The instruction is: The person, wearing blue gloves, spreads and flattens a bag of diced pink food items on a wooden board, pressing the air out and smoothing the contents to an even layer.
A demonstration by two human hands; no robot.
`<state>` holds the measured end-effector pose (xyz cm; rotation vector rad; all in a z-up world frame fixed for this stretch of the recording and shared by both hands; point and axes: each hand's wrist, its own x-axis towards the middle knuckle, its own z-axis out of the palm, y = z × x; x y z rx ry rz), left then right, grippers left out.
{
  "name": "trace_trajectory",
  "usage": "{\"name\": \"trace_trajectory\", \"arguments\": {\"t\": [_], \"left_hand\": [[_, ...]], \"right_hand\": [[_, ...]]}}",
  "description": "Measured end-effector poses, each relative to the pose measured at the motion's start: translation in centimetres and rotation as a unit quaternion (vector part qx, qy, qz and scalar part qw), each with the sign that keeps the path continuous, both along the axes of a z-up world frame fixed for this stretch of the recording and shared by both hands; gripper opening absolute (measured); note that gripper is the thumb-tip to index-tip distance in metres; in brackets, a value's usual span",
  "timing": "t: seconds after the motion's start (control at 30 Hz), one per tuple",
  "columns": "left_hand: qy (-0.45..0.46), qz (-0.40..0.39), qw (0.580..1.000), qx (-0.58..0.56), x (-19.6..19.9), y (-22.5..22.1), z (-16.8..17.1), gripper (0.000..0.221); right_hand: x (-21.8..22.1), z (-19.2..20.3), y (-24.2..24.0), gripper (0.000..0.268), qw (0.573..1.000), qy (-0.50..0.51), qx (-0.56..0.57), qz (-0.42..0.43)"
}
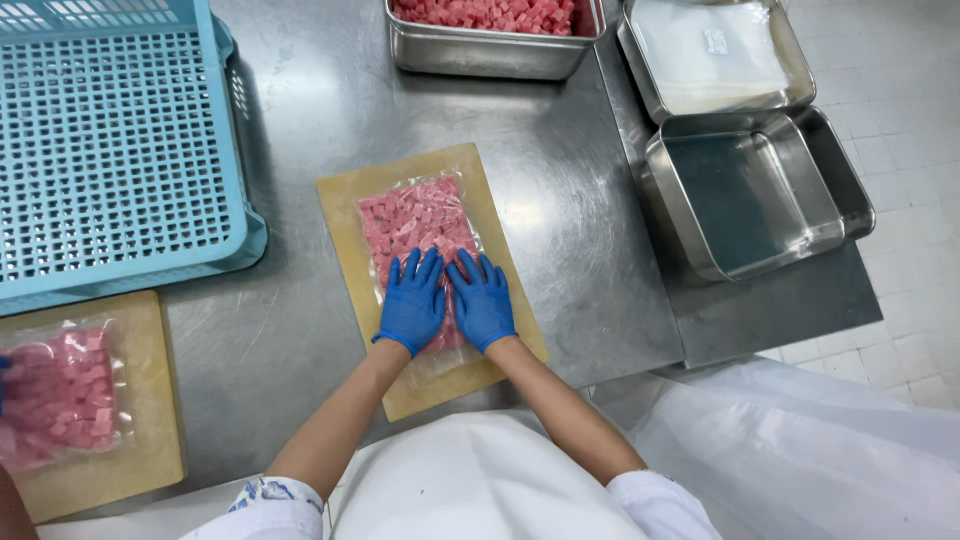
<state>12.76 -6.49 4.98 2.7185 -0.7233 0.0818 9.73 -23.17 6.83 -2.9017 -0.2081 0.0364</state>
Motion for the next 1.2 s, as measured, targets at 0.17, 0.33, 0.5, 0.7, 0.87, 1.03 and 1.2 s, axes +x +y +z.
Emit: {"name": "trace_trajectory", "arguments": {"t": [0.17, 0.33, 0.5, 0.7, 0.87, 1.03, 1.2], "left_hand": [[-0.007, -0.002, 1.0, 0.006, 0.5, -0.3, 0.6, 0.055], [-0.001, -0.012, 1.0, 0.023, 0.6, -0.5, 1.5, 0.062], [0.005, -0.013, 1.0, 0.014, 1.7, -1.0, 1.4, 0.059], [0.003, -0.015, 0.999, 0.042, 2.0, -1.9, 0.3, 0.064], [0.001, -0.012, 0.999, 0.047, 2.1, -2.3, -0.4, 0.062], [0.035, 0.01, 0.999, 0.007, 2.4, -0.9, 0.3, 0.061], [0.032, 0.14, 0.989, 0.019, 3.8, 2.3, -0.5, 0.069]], "right_hand": [[-0.3, 1.0, -0.2, 0.051, 1.0, -0.005, 0.014, -0.003], [0.2, -0.6, 0.0, 0.053, 1.0, -0.017, 0.016, 0.002], [0.2, -2.3, -2.4, 0.046, 0.993, -0.061, 0.105, -0.005], [0.7, -3.9, -2.6, 0.049, 0.997, -0.054, 0.063, -0.006], [1.2, -4.3, -2.3, 0.055, 0.999, -0.042, -0.005, 0.004], [1.6, -2.2, -2.4, 0.046, 0.999, -0.014, 0.04, -0.008], [2.1, 1.4, 0.5, 0.058, 0.998, 0.01, 0.049, 0.041]]}}
